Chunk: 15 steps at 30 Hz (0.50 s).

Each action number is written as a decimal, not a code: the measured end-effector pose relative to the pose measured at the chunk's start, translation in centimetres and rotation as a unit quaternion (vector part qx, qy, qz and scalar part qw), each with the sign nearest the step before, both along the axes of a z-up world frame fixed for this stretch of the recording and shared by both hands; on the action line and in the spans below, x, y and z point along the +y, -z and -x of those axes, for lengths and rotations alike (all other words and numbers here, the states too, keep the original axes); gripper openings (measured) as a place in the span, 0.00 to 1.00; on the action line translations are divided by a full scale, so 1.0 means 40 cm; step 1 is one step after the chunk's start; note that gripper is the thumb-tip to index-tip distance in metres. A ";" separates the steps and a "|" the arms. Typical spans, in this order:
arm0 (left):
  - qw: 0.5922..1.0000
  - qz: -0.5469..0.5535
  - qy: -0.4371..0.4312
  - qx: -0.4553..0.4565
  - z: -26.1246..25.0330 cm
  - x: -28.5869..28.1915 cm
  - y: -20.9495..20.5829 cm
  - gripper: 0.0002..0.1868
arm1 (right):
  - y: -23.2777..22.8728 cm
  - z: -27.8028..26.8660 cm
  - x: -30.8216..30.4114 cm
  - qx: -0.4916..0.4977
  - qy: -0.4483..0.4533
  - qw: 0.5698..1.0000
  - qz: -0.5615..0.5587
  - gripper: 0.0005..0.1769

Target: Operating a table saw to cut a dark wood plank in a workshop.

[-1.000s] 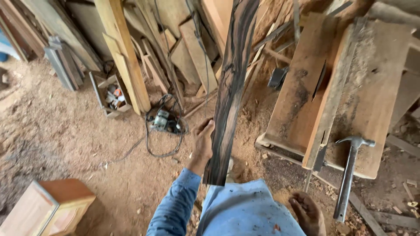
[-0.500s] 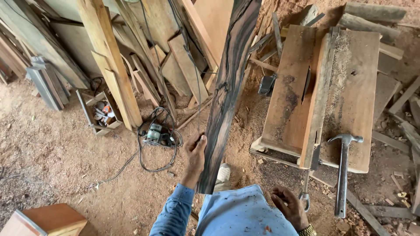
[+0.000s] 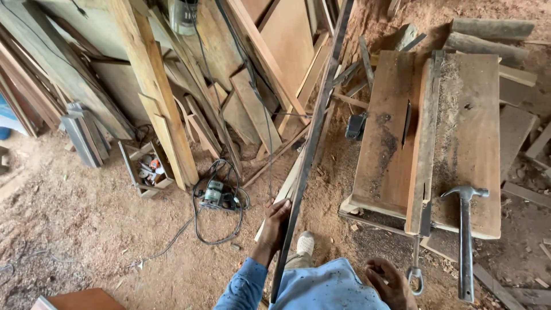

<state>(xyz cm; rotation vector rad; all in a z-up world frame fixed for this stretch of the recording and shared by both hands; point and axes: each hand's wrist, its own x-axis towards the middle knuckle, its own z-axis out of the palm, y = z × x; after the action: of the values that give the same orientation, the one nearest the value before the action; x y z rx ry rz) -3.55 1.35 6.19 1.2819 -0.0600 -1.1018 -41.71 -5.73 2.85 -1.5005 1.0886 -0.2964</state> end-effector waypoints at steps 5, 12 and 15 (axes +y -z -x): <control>0.993 0.056 0.044 -0.097 -0.032 0.007 0.109 0.27 | 0.134 0.015 -0.012 -0.059 0.022 0.998 -0.023 0.19; 0.989 0.070 0.078 -0.107 -0.064 0.042 0.171 0.19 | -0.045 -0.047 0.025 -0.014 0.017 1.000 -0.013 0.21; 0.964 0.126 0.219 -0.082 -0.134 0.029 0.206 0.20 | -0.192 -0.097 0.053 -0.056 0.028 0.998 0.008 0.29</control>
<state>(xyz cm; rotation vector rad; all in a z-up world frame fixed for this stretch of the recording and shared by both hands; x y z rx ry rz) 1.80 2.51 -2.06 1.1522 -0.6155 -1.3097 -37.82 -3.62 10.52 -1.4523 1.0413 -0.4237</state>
